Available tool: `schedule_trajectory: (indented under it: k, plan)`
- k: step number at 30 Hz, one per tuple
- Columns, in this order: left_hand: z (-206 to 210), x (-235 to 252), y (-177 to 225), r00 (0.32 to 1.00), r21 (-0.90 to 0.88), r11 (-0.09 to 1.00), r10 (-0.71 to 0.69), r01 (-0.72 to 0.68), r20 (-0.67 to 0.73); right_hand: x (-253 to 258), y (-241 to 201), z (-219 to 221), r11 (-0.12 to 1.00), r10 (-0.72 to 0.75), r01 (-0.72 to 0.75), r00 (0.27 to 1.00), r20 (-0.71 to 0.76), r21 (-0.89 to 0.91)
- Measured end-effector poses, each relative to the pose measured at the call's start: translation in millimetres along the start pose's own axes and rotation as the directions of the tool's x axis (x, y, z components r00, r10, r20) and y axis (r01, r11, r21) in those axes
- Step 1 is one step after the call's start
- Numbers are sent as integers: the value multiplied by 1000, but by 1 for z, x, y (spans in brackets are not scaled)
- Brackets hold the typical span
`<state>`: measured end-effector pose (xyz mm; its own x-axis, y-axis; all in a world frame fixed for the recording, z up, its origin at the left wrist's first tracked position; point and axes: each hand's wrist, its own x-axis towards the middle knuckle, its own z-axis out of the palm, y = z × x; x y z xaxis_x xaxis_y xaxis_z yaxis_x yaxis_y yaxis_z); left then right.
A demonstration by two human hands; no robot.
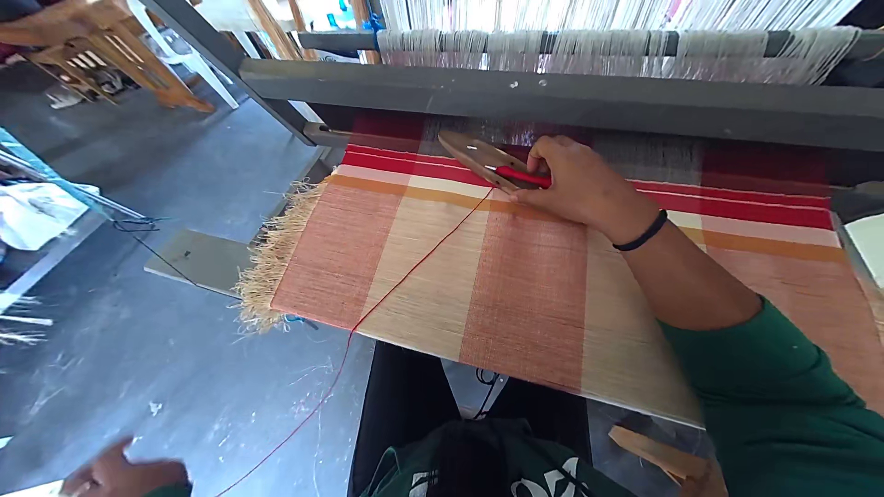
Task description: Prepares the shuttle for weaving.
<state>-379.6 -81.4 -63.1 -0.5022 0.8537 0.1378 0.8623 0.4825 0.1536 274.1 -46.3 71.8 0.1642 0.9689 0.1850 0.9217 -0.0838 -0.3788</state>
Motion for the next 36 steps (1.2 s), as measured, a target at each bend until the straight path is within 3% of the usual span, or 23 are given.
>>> schedule_trajectory:
  k: [2,4,6,8,10,12,15,18,20,23,27,31,34,36]
  plan:
    - [-40,-13,78,930,-145,939,271,-312,-250,-1,-3,-2,1000,-4,4,1000,11,-10]
    - [-74,-33,159,746,-243,732,505,-637,-434,-2,-6,-2,999,-26,26,1000,13,-20]
    - [-85,-50,229,562,-317,465,668,-827,-488,-4,-7,-2,999,-33,33,999,1,-36]
    - [-88,-72,298,418,-425,235,809,-874,-413,-6,-10,-3,998,-26,26,1000,-4,-62]
    - [-77,-92,362,312,-530,128,909,-839,-275,-7,-12,-2,997,-31,30,999,-10,-76]
    - [-55,-106,414,272,-500,154,947,-852,-171,-8,-11,-1,995,-53,51,999,-13,-85]
    - [-37,-125,458,292,-468,209,950,-859,-112,-7,-9,0,994,-82,81,996,-14,-79]
    - [-34,-133,460,233,-589,47,942,-807,-244,-4,-7,3,994,-91,89,996,-21,-55]
    - [-40,-137,444,231,-736,-38,937,-675,-261,-3,-6,3,996,-92,91,996,-21,-20]
    - [-44,-141,409,294,-830,9,937,-557,-187,-2,-3,6,992,-119,118,993,-19,-37]
    - [-48,-134,357,239,-693,114,967,-712,-86,-2,-4,18,981,-122,119,993,-9,-156]
    - [-51,-122,312,208,-623,168,978,-764,9,-4,-9,20,981,-164,159,985,-44,-107]
    - [-43,-116,293,261,-540,149,956,-828,-137,-4,-16,22,971,-238,234,961,-140,-40]
    - [-32,-113,289,260,-515,99,932,-851,-250,-2,-17,25,960,-281,275,945,-167,-59]
